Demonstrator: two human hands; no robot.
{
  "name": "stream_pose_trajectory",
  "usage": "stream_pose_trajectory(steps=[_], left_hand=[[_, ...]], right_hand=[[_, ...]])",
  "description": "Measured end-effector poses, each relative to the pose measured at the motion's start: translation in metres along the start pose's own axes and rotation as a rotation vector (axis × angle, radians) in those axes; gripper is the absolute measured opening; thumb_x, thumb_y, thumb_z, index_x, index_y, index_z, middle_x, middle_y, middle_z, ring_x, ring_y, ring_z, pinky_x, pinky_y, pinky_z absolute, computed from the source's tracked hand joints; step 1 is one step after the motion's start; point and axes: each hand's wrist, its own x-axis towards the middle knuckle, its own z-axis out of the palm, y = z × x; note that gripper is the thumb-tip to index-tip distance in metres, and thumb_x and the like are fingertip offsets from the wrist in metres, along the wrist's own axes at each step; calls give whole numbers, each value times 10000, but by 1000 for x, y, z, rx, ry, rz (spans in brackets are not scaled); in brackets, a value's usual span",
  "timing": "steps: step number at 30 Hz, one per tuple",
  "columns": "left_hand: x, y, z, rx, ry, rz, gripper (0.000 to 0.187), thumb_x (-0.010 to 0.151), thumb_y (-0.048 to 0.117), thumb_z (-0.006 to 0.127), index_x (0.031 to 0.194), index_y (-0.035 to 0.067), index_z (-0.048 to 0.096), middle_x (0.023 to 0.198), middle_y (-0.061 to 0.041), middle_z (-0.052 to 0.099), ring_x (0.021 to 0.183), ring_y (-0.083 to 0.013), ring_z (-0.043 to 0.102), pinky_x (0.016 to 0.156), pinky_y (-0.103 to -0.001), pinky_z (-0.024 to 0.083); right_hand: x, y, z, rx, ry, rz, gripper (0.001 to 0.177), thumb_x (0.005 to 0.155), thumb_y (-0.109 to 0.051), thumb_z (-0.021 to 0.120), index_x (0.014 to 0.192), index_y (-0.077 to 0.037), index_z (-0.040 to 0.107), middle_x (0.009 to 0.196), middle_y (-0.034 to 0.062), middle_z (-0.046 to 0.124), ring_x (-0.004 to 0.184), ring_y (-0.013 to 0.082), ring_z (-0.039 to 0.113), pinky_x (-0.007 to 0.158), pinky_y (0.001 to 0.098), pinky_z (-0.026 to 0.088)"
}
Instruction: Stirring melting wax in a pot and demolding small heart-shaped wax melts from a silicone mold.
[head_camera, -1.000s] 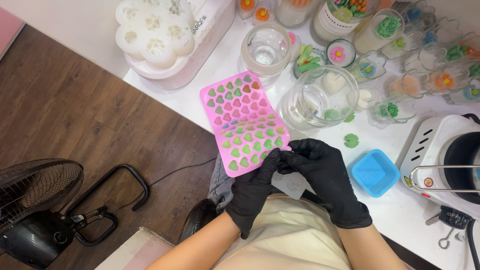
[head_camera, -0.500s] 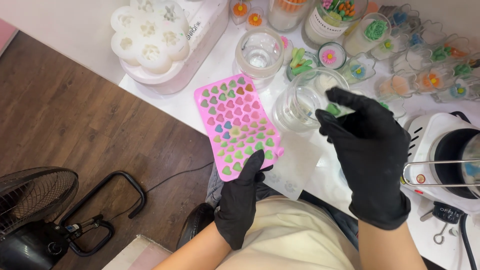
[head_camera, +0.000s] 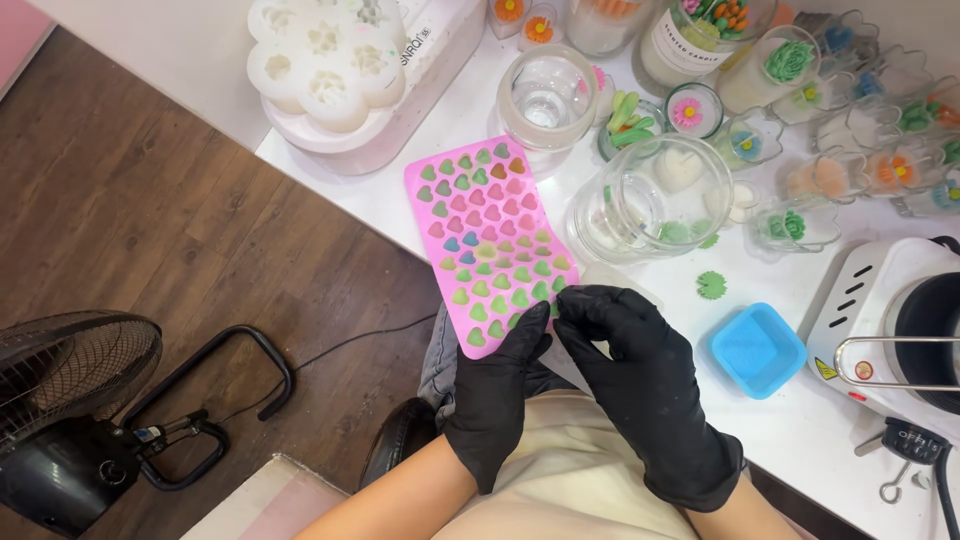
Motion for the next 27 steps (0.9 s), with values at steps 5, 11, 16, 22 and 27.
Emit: stream_pose_trajectory(steps=[5, 11, 16, 22, 27], left_hand=[[-1, 0, 6, -71, 6, 0, 379, 901, 62, 737, 1270, 62, 649, 1114, -46, 712, 941, -156, 683, 816, -316, 545], [3, 1, 5, -78, -11, 23, 364, 912, 20, 713, 1269, 32, 645, 1121, -68, 721, 987, -169, 696, 875, -327, 564], [5, -2, 6, -53, -36, 52, 362, 902, -8, 711, 1257, 22, 645, 1122, -70, 724, 982, -170, 702, 871, -332, 571], [5, 2, 7, 42, -23, 37, 339, 904, 17, 723, 1235, 21, 649, 1082, -59, 724, 941, -163, 701, 808, -325, 566], [7, -2, 3, 100, -44, 36, 326, 923, 57, 734, 1232, 18, 637, 1038, -47, 710, 897, -161, 687, 766, -327, 563]], right_hand=[[0, 12, 6, -10, -5, 33, 349, 823, -23, 802, 1161, -74, 729, 1117, 71, 704, 945, 152, 770, 809, 274, 618], [4, 21, 10, 124, -24, 152, 415, 808, -20, 802, 1210, -76, 719, 1121, 44, 713, 970, 127, 757, 820, 264, 616], [8, 27, 4, 187, -80, 253, 420, 811, -27, 808, 1219, -86, 729, 1032, 12, 748, 922, 91, 732, 821, 253, 605], [14, 37, -1, 351, -181, 450, 448, 827, -24, 790, 1266, -94, 731, 966, -15, 717, 879, 59, 654, 801, 241, 572], [19, 48, -1, 419, -261, 455, 483, 821, -19, 797, 1294, -94, 733, 913, -10, 665, 818, 60, 617, 735, 241, 558]])
